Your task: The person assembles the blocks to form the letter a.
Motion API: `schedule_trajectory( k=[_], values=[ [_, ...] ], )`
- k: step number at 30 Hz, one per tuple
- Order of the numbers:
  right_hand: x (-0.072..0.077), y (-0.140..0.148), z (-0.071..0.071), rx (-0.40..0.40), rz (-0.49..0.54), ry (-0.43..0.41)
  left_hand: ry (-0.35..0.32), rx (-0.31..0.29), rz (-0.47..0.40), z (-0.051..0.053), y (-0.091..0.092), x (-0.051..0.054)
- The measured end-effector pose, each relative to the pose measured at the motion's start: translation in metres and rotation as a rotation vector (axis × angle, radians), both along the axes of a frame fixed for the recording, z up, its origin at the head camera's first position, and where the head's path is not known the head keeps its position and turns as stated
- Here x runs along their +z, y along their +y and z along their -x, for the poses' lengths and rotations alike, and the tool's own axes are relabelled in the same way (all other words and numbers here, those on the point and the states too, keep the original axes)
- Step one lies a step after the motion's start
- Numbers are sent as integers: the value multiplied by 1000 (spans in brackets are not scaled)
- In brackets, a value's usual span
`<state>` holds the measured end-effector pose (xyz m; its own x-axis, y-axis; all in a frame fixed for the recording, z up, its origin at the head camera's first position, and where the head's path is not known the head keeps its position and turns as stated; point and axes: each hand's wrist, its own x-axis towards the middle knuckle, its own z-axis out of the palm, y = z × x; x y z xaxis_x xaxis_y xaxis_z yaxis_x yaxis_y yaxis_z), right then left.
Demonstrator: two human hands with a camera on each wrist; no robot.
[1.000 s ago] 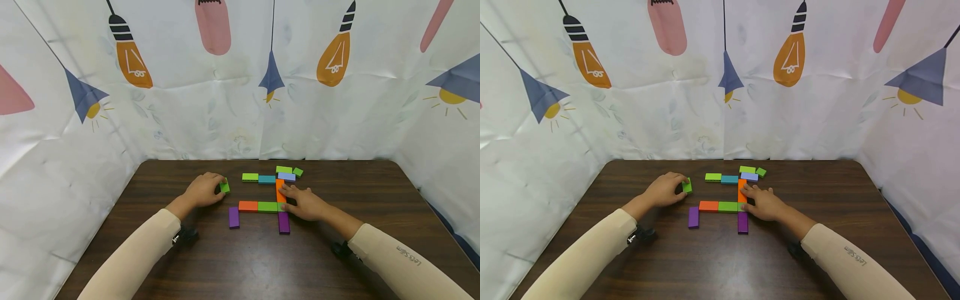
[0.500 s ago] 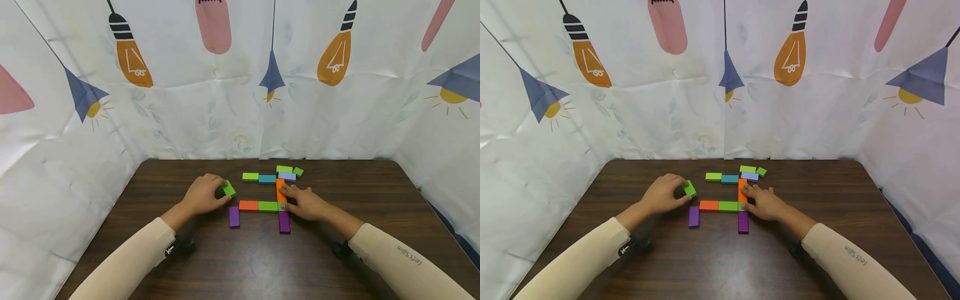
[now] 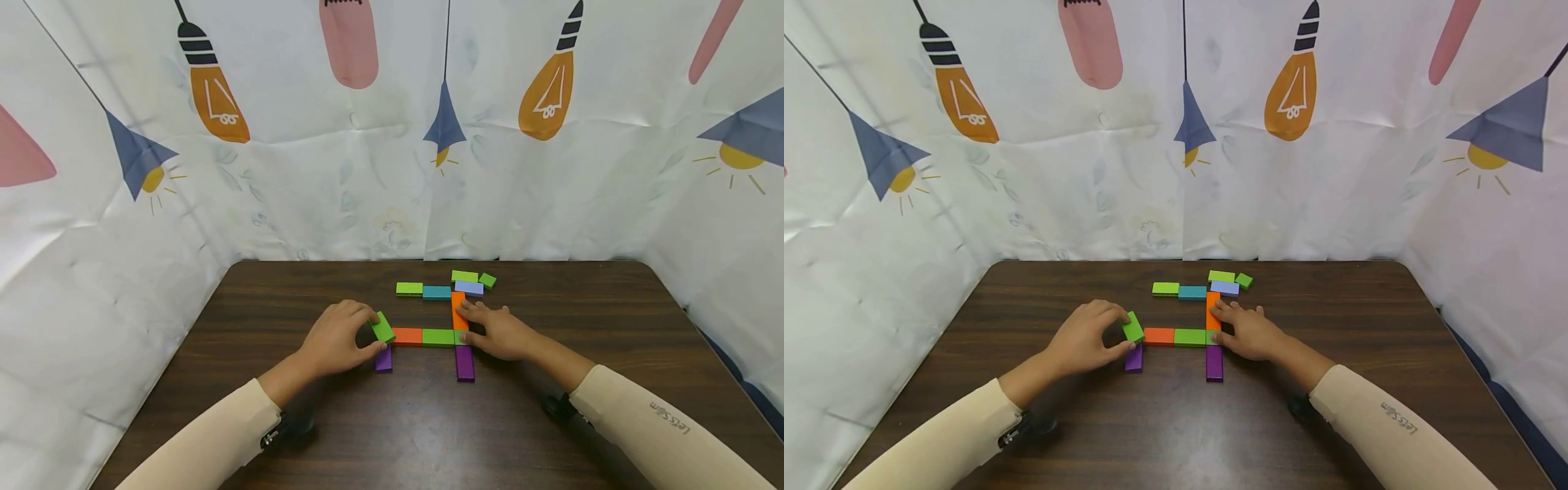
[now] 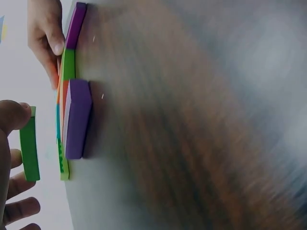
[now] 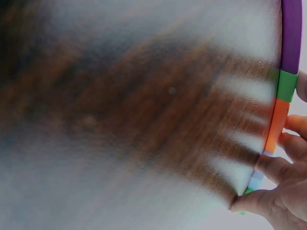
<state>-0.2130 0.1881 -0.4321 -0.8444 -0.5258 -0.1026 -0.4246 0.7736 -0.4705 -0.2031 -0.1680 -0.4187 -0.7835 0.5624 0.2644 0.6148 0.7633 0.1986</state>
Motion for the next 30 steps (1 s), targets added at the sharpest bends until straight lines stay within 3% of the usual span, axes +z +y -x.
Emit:
schedule_trajectory(
  k=[17, 30],
  values=[
    [0, 0, 0, -6, -5, -14, 4, -55, -35, -33, 4, -8],
    [-1, 1, 0, 1, -7, -2, 23, -104, -64, -51, 9, -17]
  ],
)
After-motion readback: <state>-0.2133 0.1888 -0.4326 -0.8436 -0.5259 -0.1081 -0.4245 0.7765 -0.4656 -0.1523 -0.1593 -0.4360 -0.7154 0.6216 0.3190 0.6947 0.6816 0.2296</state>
